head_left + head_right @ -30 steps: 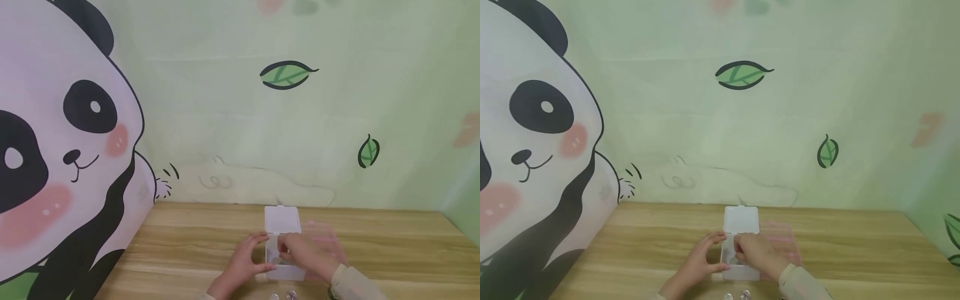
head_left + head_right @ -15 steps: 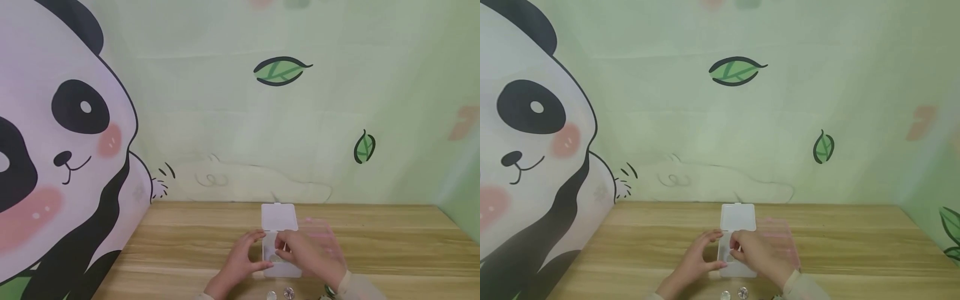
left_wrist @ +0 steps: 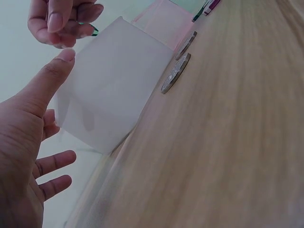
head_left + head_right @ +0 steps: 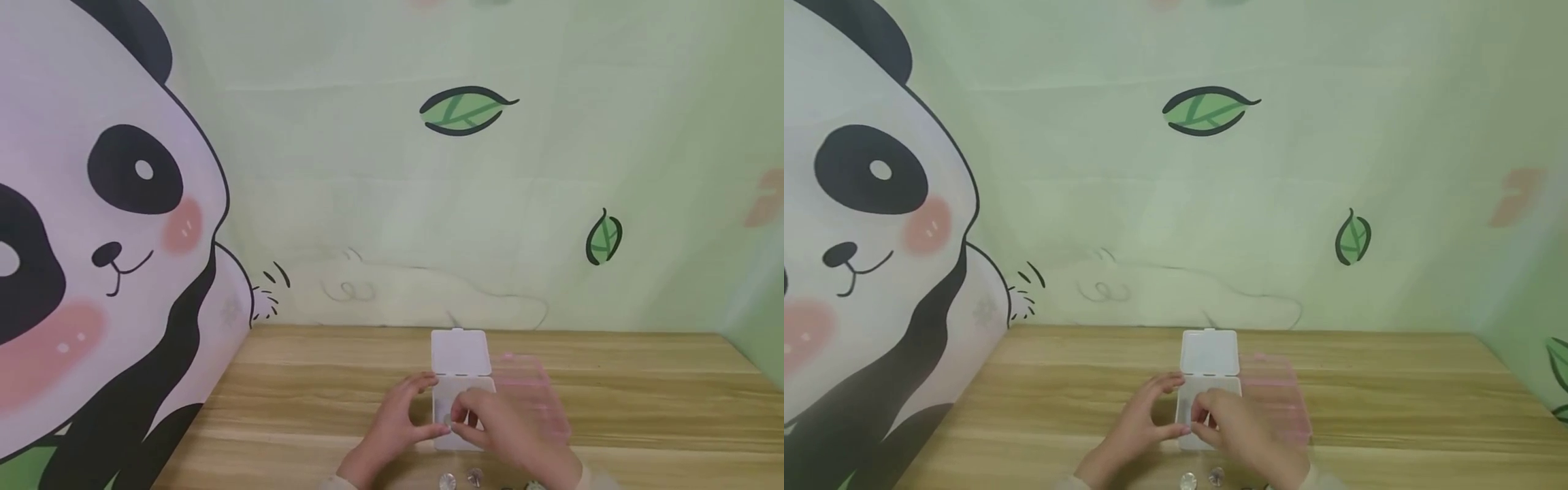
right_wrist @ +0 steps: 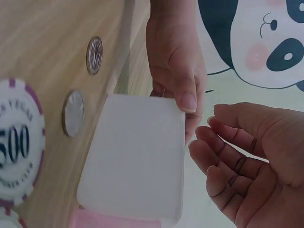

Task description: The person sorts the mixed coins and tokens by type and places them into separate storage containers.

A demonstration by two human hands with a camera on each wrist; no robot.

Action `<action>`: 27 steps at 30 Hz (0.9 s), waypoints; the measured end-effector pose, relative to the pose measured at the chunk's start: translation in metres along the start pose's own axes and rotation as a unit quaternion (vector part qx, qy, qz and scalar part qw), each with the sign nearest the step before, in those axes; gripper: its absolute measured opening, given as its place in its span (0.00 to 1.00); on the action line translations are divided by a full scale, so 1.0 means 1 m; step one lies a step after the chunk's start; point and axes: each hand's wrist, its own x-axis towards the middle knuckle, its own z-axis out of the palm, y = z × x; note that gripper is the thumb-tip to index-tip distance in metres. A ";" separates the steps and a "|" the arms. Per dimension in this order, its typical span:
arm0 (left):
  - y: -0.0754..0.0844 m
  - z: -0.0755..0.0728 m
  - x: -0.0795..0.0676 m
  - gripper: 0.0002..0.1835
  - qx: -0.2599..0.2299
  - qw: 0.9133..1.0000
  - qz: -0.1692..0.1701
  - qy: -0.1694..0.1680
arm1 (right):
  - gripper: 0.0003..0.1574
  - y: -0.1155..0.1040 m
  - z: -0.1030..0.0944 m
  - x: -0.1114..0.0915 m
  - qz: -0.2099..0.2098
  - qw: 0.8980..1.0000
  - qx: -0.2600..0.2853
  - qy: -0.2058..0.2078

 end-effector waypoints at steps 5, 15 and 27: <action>0.001 -0.001 0.000 0.38 -0.002 1.000 -0.002 -0.002 | 0.05 -0.006 0.002 -0.008 -0.002 1.000 0.016 -0.019; 0.002 -0.001 -0.001 0.38 0.001 1.000 -0.003 -0.005 | 0.05 -0.014 0.010 -0.017 0.033 0.995 0.054 -0.073; 0.004 -0.002 -0.001 0.38 -0.014 1.000 -0.010 -0.007 | 0.06 -0.011 0.031 -0.024 0.068 0.989 0.028 -0.126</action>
